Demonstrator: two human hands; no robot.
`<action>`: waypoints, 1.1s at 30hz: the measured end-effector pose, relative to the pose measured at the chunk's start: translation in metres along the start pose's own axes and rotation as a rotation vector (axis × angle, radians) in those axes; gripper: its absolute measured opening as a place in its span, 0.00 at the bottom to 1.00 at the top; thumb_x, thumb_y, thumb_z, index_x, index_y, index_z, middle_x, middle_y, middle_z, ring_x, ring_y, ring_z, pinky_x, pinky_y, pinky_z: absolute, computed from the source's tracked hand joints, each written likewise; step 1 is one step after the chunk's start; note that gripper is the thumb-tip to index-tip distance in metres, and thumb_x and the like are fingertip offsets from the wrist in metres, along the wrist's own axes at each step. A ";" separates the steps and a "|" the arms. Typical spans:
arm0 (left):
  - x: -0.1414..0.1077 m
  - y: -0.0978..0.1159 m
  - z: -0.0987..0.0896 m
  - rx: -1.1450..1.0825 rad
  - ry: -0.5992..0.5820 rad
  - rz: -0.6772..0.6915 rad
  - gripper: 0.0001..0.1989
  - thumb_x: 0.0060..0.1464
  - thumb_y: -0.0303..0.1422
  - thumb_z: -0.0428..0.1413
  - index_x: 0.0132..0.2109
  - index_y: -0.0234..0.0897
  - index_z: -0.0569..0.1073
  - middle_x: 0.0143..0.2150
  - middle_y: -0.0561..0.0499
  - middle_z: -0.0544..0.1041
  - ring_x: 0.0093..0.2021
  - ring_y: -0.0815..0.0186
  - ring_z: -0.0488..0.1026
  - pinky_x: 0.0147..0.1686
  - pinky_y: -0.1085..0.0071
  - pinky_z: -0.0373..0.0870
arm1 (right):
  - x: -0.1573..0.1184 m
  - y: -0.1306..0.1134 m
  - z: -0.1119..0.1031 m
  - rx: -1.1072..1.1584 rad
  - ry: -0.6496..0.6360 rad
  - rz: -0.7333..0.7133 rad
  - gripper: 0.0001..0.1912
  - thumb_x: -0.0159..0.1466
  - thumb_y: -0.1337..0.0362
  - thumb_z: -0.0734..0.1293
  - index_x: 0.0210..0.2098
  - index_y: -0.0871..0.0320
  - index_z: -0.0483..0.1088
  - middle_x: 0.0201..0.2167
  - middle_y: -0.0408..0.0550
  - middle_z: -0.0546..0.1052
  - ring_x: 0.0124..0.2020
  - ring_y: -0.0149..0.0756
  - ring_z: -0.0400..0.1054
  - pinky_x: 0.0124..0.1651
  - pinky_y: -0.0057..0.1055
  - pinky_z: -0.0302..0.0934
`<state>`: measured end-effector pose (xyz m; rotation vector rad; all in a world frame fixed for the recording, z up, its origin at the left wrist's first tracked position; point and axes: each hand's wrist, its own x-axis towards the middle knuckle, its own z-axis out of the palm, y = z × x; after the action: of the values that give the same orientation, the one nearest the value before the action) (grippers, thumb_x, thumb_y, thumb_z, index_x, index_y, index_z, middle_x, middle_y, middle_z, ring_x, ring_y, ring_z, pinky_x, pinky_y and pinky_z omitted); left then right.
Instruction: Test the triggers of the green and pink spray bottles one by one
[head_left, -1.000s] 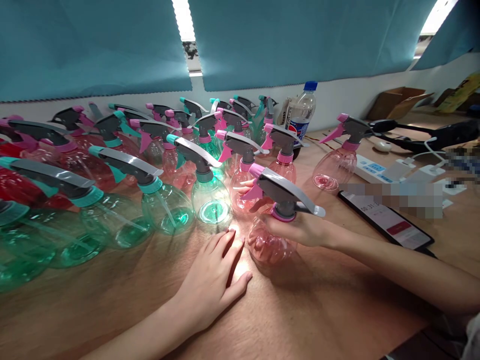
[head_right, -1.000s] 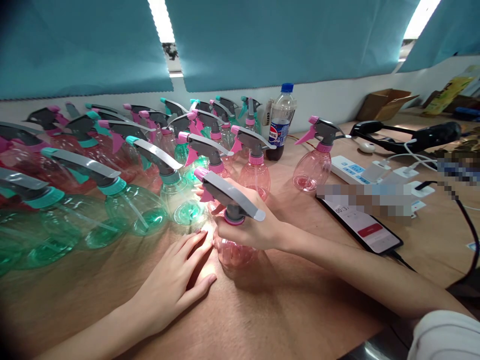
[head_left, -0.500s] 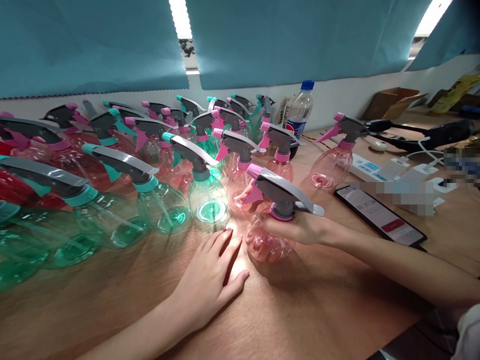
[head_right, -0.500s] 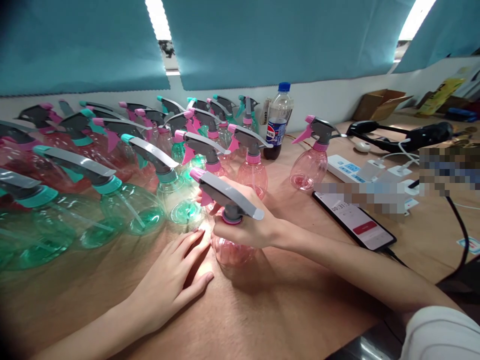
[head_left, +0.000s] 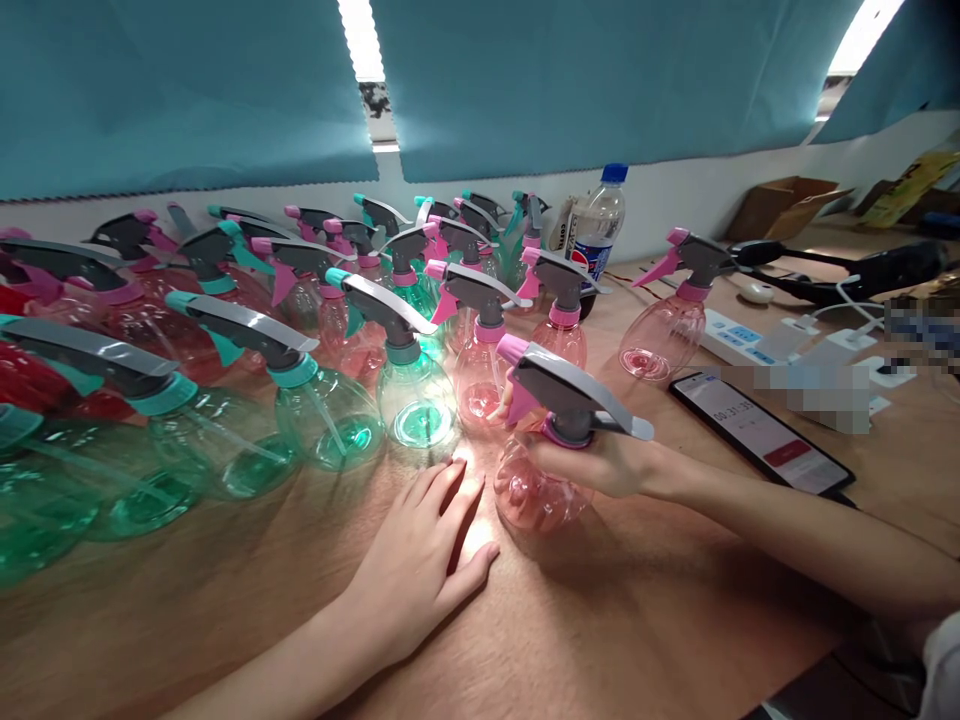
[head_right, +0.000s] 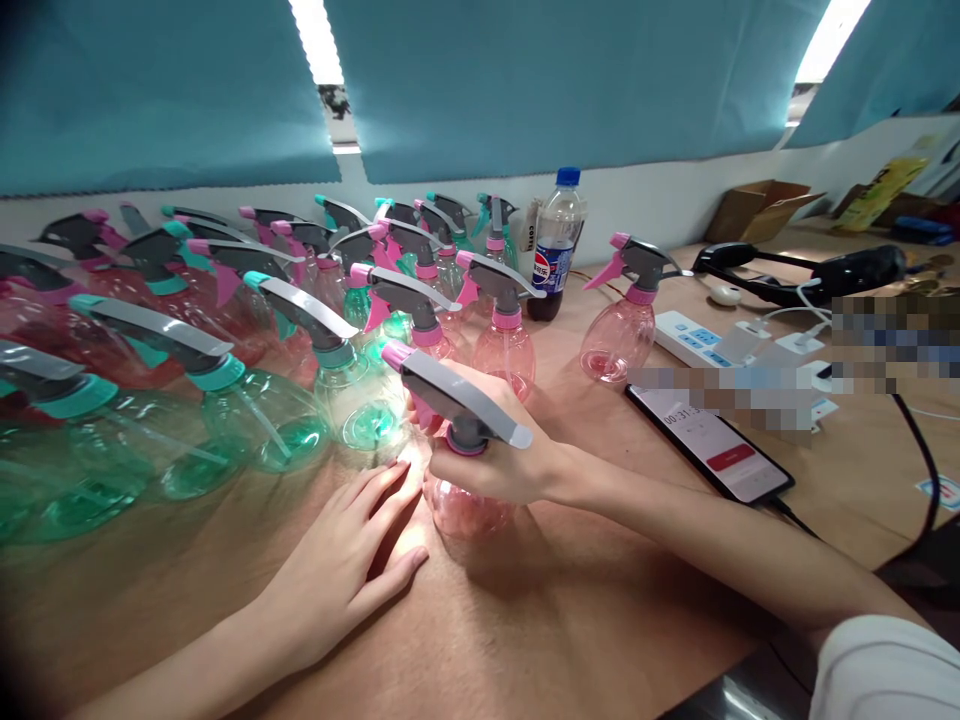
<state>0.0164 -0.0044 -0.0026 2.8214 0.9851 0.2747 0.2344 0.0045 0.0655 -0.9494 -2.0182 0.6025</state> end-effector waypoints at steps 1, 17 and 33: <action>0.000 0.000 0.000 -0.001 -0.007 -0.002 0.25 0.61 0.39 0.49 0.62 0.33 0.61 0.62 0.38 0.62 0.59 0.48 0.59 0.56 0.51 0.59 | -0.001 0.000 0.001 0.033 0.005 -0.008 0.08 0.51 0.71 0.57 0.23 0.54 0.50 0.19 0.37 0.54 0.21 0.25 0.49 0.21 0.25 0.49; 0.002 0.002 -0.002 -0.009 -0.033 -0.011 0.22 0.61 0.38 0.49 0.59 0.33 0.64 0.62 0.38 0.62 0.60 0.48 0.58 0.56 0.50 0.59 | -0.008 0.011 0.014 0.108 0.112 0.001 0.04 0.53 0.67 0.62 0.30 0.56 0.62 0.22 0.37 0.61 0.22 0.26 0.53 0.24 0.28 0.55; 0.003 0.004 0.000 -0.029 0.017 0.001 0.18 0.60 0.37 0.52 0.55 0.35 0.68 0.59 0.39 0.64 0.58 0.48 0.60 0.56 0.50 0.59 | -0.012 -0.008 0.016 0.079 0.109 0.193 0.12 0.57 0.60 0.67 0.23 0.55 0.60 0.15 0.34 0.54 0.18 0.25 0.49 0.24 0.27 0.55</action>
<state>0.0205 -0.0055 -0.0017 2.7978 0.9756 0.3114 0.2225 -0.0107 0.0566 -1.1132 -1.8064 0.7135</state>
